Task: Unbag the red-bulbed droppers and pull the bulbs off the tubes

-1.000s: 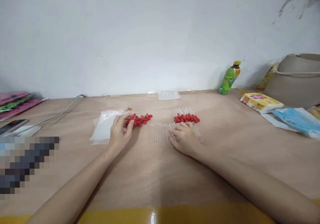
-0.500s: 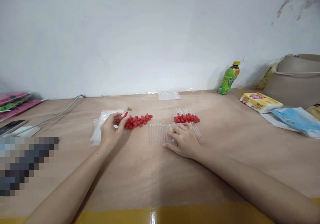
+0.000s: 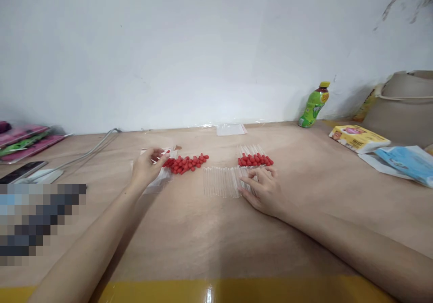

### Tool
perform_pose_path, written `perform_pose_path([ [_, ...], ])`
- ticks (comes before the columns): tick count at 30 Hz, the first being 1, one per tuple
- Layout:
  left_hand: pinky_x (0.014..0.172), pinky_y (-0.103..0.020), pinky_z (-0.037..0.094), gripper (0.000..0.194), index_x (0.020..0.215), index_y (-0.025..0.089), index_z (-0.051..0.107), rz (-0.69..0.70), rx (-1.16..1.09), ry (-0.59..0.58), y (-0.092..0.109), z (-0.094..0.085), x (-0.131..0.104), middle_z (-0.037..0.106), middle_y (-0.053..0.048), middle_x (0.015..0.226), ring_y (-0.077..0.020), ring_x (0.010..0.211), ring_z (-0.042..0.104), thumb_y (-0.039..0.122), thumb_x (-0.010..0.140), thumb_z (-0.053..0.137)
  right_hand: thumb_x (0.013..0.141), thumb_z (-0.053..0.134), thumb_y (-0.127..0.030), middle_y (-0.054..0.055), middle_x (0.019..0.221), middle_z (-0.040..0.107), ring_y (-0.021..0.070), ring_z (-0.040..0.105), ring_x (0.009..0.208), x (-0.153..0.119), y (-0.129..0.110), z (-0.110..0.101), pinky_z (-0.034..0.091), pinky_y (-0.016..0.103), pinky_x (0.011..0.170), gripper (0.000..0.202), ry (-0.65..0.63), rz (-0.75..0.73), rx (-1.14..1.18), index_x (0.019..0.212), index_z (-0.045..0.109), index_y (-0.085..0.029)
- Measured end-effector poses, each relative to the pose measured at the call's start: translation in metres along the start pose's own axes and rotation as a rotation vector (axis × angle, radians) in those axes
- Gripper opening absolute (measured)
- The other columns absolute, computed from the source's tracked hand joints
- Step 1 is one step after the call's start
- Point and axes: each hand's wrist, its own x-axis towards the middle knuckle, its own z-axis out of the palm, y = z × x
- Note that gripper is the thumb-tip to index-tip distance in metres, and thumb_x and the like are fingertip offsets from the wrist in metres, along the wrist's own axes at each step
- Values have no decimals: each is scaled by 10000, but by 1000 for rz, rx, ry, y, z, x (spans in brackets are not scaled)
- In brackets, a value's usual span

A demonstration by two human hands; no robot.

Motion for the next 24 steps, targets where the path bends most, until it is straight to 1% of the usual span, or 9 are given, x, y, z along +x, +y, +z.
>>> perform_pose_path([
  [2,597,-243,429,293,849,200,614,20,41,-69,2,3,3,657,-11,780,-140,645,575,458,729,543,793,554,-294,40,842,566,148,512,770,-4,1,-3,277,374,842,189,53,-4,7,945,616,-201],
  [5,609,-251,424,283,857,213,618,70,74,-93,13,11,3,669,-3,804,-143,628,572,457,736,539,783,570,-295,35,825,568,141,511,752,-5,0,-6,281,363,820,178,109,33,14,926,620,-203],
  [9,679,-280,415,251,880,230,623,223,143,-148,37,23,1,675,-10,872,-167,698,595,430,763,526,783,568,-290,30,833,567,132,506,731,-5,-1,-5,277,364,821,167,78,37,36,920,625,-212],
  [11,738,-317,389,223,839,239,628,284,224,-182,46,28,1,675,-11,858,-186,743,596,417,784,505,782,570,-285,29,837,562,133,509,737,-6,-2,-4,276,371,833,172,61,33,41,929,624,-213],
  [13,767,-351,358,227,774,237,628,324,306,-201,51,32,2,671,-16,810,-205,775,588,416,797,490,783,569,-282,31,838,559,141,512,757,-7,-1,-4,277,378,839,172,52,37,40,930,625,-213],
  [16,752,-362,342,271,720,231,630,331,374,-187,49,35,3,665,-36,800,-232,824,569,435,805,474,785,564,-290,43,852,558,160,513,797,-7,-1,-5,293,373,817,167,31,44,48,915,626,-205],
  [20,741,-361,346,345,742,232,652,282,367,-130,46,34,6,657,-49,841,-237,843,559,443,844,399,786,559,-296,62,906,566,184,500,851,-6,0,-4,315,372,804,183,-13,30,66,928,618,-198],
  [24,761,-370,351,337,761,222,657,270,341,-89,54,37,8,644,-52,794,-245,855,549,436,841,409,789,556,-304,74,951,570,196,489,883,-6,2,-3,323,399,842,197,-50,13,83,946,608,-198],
])
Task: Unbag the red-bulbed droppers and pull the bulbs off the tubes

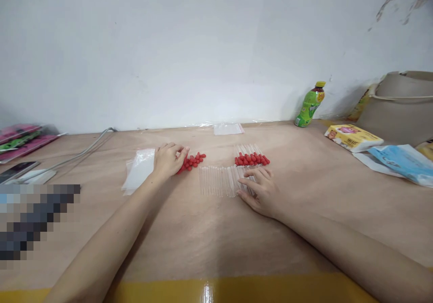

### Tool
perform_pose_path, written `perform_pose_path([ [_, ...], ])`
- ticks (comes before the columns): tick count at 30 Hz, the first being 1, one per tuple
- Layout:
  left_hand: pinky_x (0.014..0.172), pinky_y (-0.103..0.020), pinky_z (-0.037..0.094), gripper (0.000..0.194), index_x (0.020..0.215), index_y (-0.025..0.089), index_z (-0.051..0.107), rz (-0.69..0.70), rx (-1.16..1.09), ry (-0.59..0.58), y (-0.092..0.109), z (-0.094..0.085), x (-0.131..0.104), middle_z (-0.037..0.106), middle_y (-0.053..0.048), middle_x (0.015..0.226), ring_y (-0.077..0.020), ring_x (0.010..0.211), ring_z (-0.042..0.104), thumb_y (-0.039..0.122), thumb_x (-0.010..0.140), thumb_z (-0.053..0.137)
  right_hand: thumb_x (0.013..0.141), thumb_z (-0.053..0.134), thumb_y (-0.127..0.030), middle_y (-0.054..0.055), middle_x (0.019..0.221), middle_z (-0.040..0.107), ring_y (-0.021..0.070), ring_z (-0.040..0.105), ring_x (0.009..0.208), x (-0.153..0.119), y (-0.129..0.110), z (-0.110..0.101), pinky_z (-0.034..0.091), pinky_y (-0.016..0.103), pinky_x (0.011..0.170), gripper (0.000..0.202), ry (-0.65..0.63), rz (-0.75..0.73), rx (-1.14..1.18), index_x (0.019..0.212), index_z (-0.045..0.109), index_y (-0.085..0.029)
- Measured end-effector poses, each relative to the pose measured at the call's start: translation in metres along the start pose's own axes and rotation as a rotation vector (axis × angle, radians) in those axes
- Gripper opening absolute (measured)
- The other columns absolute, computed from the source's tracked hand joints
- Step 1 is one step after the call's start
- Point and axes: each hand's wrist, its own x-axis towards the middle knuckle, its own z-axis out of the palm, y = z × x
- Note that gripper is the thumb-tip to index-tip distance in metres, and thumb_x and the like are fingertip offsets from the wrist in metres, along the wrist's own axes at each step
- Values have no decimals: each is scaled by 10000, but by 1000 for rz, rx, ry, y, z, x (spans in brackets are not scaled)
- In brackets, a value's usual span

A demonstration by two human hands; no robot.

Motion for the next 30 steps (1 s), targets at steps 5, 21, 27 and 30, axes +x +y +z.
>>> perform_pose_path([
  [5,800,-392,343,216,740,217,638,96,-55,-34,32,5,6,633,-42,822,-243,868,529,368,801,497,782,566,-312,80,974,569,201,496,900,1,0,-1,329,421,868,209,-25,0,0,951,607,-195],
  [21,765,-367,398,480,716,173,602,89,-265,-441,146,59,30,655,-92,856,-251,855,576,613,769,417,795,548,-369,85,1013,560,205,492,931,-1,4,-5,312,422,871,232,-73,40,4,941,615,-202],
  [27,797,-369,373,391,714,168,606,66,-270,-434,149,62,30,658,-99,874,-246,886,572,489,819,408,780,560,-426,83,1016,569,204,501,924,1,1,-7,295,434,890,284,-74,27,16,955,608,-208],
  [30,753,-358,381,348,729,162,608,21,-271,-393,148,60,29,657,-98,823,-237,844,581,386,850,370,777,562,-439,82,1002,580,206,509,920,2,-1,-9,295,434,897,299,-67,42,12,958,607,-205],
])
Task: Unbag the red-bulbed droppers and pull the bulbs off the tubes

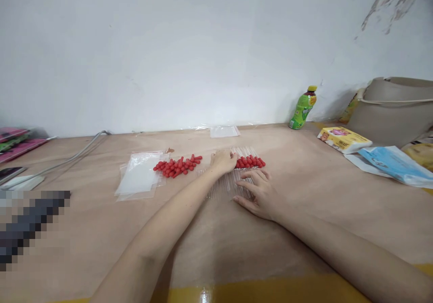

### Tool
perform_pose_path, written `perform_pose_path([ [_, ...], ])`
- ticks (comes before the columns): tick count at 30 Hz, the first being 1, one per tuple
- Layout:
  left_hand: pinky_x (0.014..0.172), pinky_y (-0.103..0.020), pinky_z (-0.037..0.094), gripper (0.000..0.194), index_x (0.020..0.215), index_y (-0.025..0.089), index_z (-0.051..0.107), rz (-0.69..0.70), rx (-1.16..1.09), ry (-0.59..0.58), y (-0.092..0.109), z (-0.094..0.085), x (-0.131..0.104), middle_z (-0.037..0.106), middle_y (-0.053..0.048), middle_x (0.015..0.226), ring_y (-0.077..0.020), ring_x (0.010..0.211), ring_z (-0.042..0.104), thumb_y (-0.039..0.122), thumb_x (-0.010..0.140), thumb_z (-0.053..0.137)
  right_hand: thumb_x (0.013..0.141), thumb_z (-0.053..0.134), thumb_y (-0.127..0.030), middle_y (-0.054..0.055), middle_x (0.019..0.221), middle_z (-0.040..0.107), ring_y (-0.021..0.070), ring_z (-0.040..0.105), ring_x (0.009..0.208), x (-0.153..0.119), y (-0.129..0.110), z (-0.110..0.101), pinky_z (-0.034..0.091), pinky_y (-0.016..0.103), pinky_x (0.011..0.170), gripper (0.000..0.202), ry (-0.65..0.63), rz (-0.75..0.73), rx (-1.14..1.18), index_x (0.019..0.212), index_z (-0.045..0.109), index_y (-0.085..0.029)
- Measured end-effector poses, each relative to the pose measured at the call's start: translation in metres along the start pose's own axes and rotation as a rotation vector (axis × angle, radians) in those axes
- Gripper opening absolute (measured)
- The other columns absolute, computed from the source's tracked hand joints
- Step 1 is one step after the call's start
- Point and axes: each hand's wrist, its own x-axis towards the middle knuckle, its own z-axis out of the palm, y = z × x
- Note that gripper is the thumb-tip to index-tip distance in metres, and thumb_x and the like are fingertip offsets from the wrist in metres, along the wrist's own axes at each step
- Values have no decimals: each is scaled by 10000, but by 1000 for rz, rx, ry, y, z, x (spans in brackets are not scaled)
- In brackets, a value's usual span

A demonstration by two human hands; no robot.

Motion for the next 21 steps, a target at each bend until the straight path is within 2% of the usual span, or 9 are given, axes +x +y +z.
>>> perform_pose_path([
  [4,725,-326,386,351,737,170,595,25,-15,80,-6,-12,-16,637,-75,811,-209,821,565,356,876,332,779,558,-412,95,986,585,216,527,932,0,0,0,340,420,871,336,98,47,-9,1024,578,-182],
  [7,793,-322,368,272,757,172,577,88,-8,146,-19,-26,-44,606,-57,844,-199,891,524,346,862,396,778,557,-373,123,1078,553,237,507,1027,0,2,1,378,407,873,393,220,69,-27,1109,528,-163],
  [8,808,-326,361,241,770,172,575,126,1,169,-26,-31,-56,594,-52,841,-198,896,512,340,853,424,774,561,-368,135,1132,530,246,490,1071,0,3,1,380,410,894,437,253,61,-36,1152,499,-157],
  [10,778,-336,362,233,792,168,576,325,79,237,-42,-39,-80,570,-54,818,-193,834,500,332,860,425,771,563,-366,146,1237,476,259,441,1156,0,3,1,358,424,953,543,281,8,-64,1250,417,-156],
  [12,731,-335,359,225,794,166,577,452,163,235,-59,-44,-103,562,-56,810,-196,809,484,319,863,427,778,554,-374,145,1306,434,268,391,1216,2,0,2,313,447,1003,622,255,-66,-99,1319,338,-156],
  [14,699,-327,349,192,827,168,583,540,194,249,-74,-44,-120,567,-55,812,-192,784,472,306,855,452,794,533,-390,136,1318,437,266,367,1241,4,-4,2,262,470,1035,629,182,-127,-121,1337,321,-153],
  [17,695,-324,340,134,833,172,582,580,155,309,-87,-41,-134,578,-42,774,-182,758,468,275,838,496,813,503,-423,110,1263,509,253,392,1230,7,-10,2,197,492,1060,545,72,-180,-108,1283,413,-163],
  [21,692,-325,337,100,817,174,580,567,93,377,-88,-35,-138,588,-35,758,-169,728,473,259,824,527,822,512,-410,77,1171,589,239,452,1184,9,-14,4,168,496,1070,387,59,-208,-74,1131,556,-182],
])
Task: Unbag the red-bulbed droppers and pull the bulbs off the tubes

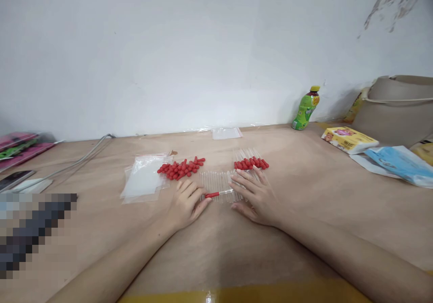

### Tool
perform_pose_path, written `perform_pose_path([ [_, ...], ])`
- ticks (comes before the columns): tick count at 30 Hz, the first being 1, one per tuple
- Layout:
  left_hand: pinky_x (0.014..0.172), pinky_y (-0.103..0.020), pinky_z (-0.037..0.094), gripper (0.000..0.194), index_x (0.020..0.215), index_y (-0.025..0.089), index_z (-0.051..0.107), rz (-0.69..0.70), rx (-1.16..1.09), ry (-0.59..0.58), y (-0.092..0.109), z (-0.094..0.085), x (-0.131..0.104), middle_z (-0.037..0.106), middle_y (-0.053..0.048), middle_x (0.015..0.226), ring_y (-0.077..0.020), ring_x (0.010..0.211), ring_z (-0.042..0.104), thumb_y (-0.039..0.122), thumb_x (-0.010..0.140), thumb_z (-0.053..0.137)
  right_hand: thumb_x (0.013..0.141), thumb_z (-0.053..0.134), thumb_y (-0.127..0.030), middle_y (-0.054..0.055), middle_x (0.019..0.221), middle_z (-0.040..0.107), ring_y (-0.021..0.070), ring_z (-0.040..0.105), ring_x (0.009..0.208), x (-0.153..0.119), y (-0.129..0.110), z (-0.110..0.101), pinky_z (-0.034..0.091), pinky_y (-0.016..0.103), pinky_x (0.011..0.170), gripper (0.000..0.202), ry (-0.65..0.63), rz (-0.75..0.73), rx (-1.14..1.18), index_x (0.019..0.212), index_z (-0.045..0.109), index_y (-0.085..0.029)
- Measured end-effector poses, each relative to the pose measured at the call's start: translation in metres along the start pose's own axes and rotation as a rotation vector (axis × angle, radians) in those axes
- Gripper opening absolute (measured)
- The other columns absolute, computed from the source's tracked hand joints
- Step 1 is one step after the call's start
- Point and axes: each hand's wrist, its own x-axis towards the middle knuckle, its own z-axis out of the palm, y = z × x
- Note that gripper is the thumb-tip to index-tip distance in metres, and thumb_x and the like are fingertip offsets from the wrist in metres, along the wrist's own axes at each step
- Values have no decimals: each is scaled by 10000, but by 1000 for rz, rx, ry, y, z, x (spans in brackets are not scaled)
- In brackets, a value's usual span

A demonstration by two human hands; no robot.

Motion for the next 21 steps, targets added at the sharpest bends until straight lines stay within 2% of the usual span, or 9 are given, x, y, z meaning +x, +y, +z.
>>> perform_pose_path([
  [6,698,-327,371,89,859,169,582,33,-46,45,1,4,1,608,-44,796,-171,747,501,234,799,567,836,529,-250,17,1032,663,197,521,1111,-2,2,8,158,484,1078,164,48,7,33,962,624,-207],
  [10,792,-359,398,229,1006,170,573,60,-69,32,4,5,4,612,-74,964,-199,892,526,262,796,580,835,529,-217,-12,978,680,181,530,1097,-1,0,11,164,477,1080,117,69,11,85,874,640,-214],
  [13,837,-366,403,257,1042,188,573,124,-90,1,7,8,7,620,-65,1009,-205,966,527,284,804,581,840,527,-235,-14,969,684,176,542,1077,-1,-2,11,180,470,1077,126,69,3,121,887,643,-220],
  [16,838,-345,421,176,994,191,586,167,-126,0,9,11,9,652,-37,938,-177,930,556,227,824,556,846,515,-232,-11,965,686,174,557,1054,0,-4,11,191,466,1076,144,69,-4,145,911,643,-217],
  [21,860,-345,440,162,986,177,577,200,-131,41,10,14,10,672,-30,900,-163,906,588,190,827,546,857,497,-272,26,987,680,193,569,1044,0,-4,13,225,477,1067,195,37,-14,159,971,634,-192],
])
